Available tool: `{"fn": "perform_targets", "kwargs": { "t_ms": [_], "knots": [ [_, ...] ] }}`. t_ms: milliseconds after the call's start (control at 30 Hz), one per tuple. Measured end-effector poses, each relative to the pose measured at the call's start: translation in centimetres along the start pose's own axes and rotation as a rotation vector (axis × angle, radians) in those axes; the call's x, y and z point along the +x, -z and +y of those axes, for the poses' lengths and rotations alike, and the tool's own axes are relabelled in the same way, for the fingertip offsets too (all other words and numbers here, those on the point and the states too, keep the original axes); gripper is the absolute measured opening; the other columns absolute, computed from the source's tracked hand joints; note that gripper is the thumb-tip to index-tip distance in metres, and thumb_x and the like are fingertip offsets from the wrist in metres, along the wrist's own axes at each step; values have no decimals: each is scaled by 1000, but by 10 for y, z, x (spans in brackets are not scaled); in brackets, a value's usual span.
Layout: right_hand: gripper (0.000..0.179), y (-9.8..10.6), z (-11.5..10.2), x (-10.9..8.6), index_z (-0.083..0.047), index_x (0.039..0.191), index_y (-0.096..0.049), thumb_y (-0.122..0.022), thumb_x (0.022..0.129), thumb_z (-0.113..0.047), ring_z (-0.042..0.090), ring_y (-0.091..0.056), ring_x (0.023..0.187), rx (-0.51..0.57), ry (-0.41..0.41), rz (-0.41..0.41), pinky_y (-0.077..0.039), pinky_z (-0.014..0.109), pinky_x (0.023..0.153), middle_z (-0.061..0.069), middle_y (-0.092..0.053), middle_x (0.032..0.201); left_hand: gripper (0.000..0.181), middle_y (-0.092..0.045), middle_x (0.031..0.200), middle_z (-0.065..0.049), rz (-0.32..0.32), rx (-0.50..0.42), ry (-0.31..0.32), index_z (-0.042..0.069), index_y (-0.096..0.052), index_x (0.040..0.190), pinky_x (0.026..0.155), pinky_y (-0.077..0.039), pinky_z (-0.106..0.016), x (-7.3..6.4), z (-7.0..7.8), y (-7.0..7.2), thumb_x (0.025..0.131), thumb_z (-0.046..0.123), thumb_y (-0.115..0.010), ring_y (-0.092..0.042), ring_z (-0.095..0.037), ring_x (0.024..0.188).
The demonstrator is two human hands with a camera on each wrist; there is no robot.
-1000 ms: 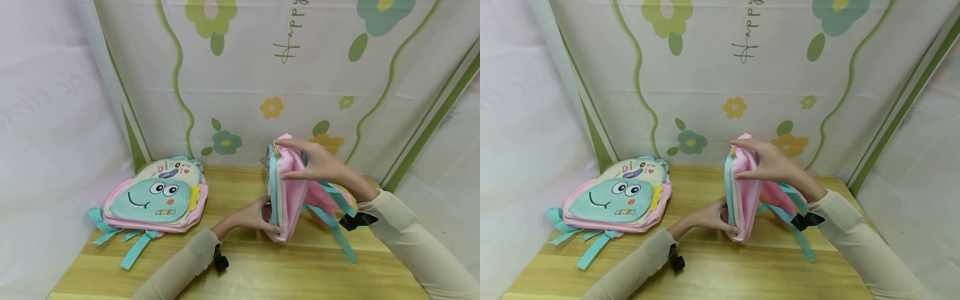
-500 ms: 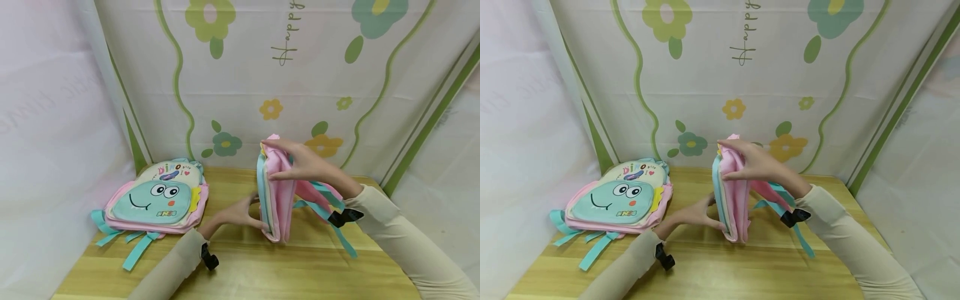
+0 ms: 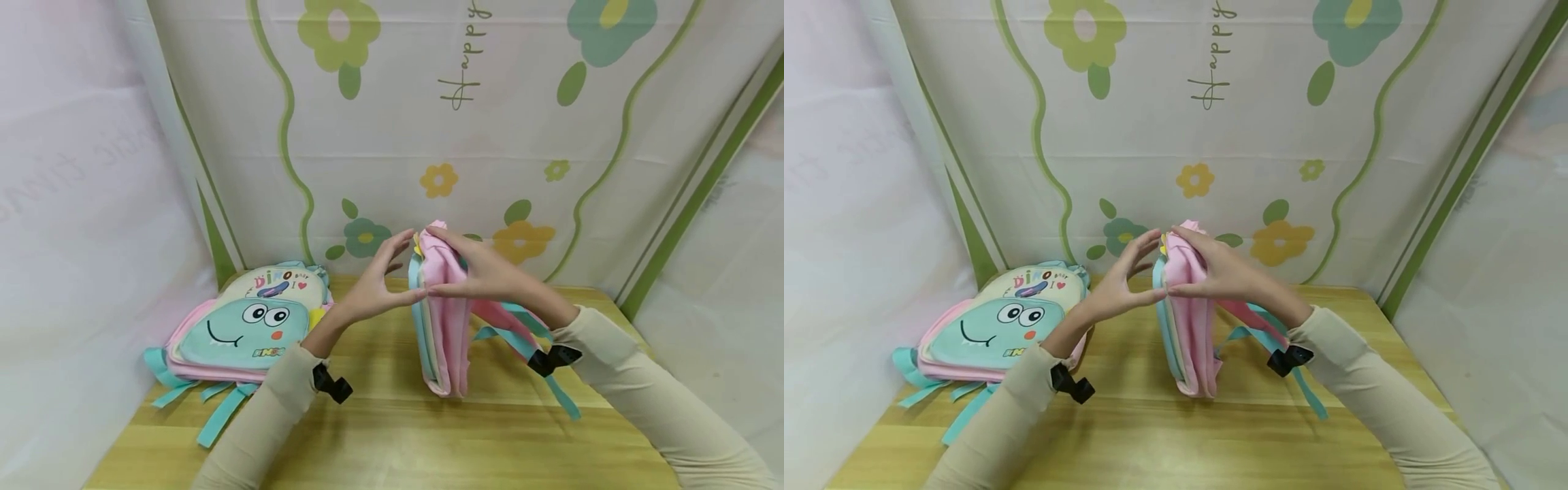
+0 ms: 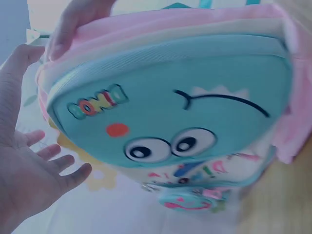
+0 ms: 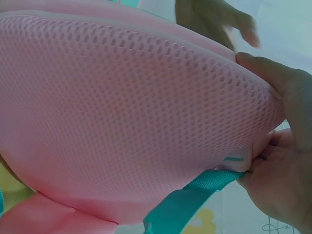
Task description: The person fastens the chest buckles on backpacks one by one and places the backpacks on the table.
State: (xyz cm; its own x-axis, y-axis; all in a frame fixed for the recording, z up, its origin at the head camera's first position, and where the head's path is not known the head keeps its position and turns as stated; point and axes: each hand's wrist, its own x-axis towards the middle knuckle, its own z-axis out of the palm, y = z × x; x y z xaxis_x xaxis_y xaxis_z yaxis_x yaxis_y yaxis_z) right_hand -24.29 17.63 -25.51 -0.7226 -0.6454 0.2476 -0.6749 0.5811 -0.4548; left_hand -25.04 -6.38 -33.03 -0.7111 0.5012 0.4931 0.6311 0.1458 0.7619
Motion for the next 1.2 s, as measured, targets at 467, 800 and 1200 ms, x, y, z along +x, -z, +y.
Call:
{"fn": "perform_targets", "kwargs": {
  "t_ms": [467, 800, 1200],
  "knots": [
    [111, -13, 6, -6, -22, 166, -8, -82, 85, -41, 33, -29, 153, 18, 21, -5, -40, 56, 115, 10, -11, 172, 77, -40, 156, -4, -50, 159, -9, 17, -40, 154, 117, -38, -51, 14, 13, 13, 88, 25, -78, -39, -22, 144],
    [121, -22, 15, -10, -7, 164, -5, -87, 80, -36, 33, -25, 154, -46, 108, 14, -37, 55, 117, 15, -9, 171, 76, -45, 149, -4, -90, 298, 28, 19, -43, 152, 115, -40, -50, 15, 19, 25, 86, 34, -77, -45, -22, 137],
    [140, -27, 17, -17, -25, 162, 18, -88, 74, -52, 27, -13, 158, -19, 58, -27, -27, 57, 122, 1, 6, 173, 82, -46, 144, -1, -119, 463, 78, 30, -43, 151, 96, -54, -52, 11, 31, 34, 80, 49, -79, -53, -24, 127]
  ]
}}
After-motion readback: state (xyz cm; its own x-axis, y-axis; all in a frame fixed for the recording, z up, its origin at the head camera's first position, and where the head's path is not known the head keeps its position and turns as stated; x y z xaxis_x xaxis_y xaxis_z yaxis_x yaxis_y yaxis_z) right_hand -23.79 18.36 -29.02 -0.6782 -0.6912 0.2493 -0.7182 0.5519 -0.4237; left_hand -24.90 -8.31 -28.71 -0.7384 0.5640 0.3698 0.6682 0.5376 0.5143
